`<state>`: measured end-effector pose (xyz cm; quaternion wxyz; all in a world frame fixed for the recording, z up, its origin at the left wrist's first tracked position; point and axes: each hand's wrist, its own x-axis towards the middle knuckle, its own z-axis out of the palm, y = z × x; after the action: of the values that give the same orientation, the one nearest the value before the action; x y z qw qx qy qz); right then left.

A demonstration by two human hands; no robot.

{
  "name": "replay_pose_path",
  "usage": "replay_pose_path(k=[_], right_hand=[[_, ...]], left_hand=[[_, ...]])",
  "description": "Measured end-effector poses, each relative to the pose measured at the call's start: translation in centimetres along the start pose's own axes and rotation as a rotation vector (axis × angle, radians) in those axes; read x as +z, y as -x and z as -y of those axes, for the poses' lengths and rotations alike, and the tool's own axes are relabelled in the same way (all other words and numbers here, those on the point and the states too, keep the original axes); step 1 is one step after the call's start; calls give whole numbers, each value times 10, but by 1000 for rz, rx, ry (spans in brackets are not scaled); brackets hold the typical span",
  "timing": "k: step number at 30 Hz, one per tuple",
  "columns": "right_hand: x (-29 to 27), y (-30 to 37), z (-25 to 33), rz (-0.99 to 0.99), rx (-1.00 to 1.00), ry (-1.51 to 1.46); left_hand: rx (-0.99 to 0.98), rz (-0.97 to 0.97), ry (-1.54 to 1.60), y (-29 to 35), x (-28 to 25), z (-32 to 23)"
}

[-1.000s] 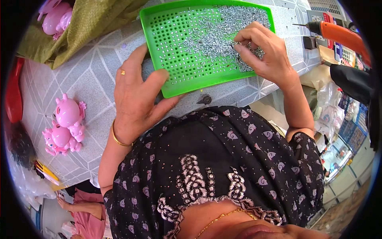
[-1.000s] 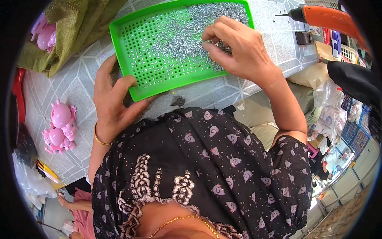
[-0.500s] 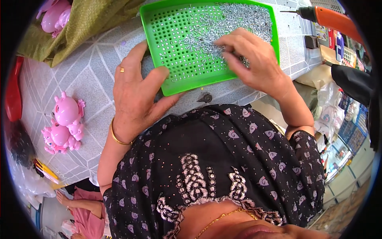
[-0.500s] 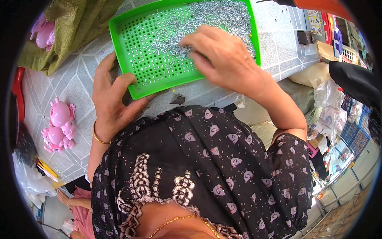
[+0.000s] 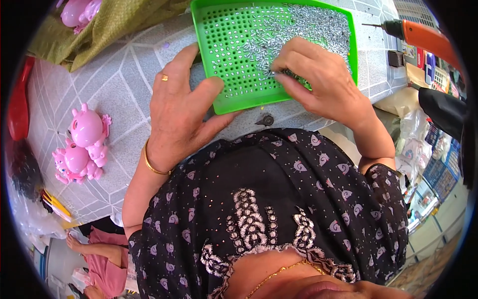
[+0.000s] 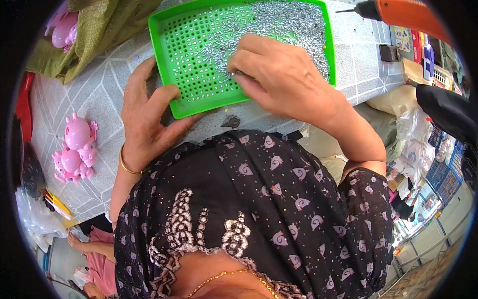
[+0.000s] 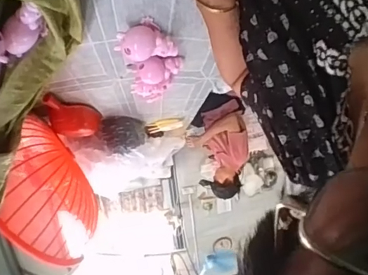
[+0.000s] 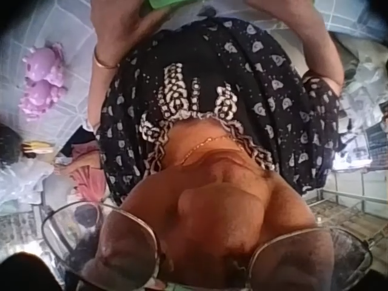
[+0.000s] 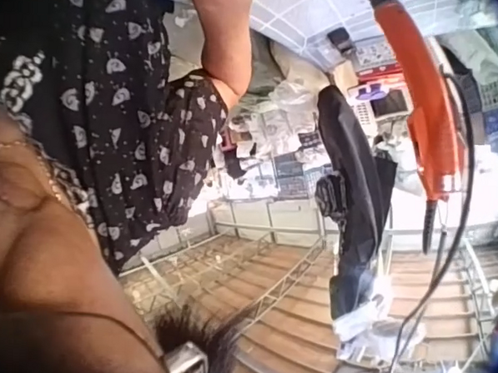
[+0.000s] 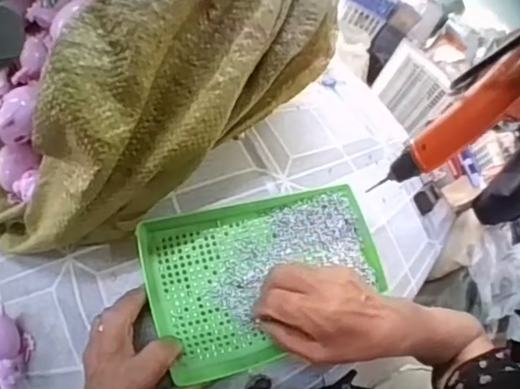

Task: Assembling small pink toy figures by picking up parts and using a hand-held power tool in a collaborative workshop environment.

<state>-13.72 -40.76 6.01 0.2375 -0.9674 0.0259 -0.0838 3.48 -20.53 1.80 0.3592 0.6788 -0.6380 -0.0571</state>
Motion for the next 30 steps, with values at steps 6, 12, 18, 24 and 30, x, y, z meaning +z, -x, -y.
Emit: replay_pose_path(k=[6,12,18,24,30], right_hand=[[8,-9,-5,-141,101,-44],[8,-18,-14,-131,90,112],[9,-21,-16,-85,4,58],[9,-26,-14,-46,-90,145],[5,-24,-14,-8,31,-2]], left_hand=[[4,2,7,0,0,1],[-5,4,14,1,-1,1],[-18,8,16,1,-2,0],[-20,1,3,0,-2,-1],[-14,-15,23,-1,-2,0]])
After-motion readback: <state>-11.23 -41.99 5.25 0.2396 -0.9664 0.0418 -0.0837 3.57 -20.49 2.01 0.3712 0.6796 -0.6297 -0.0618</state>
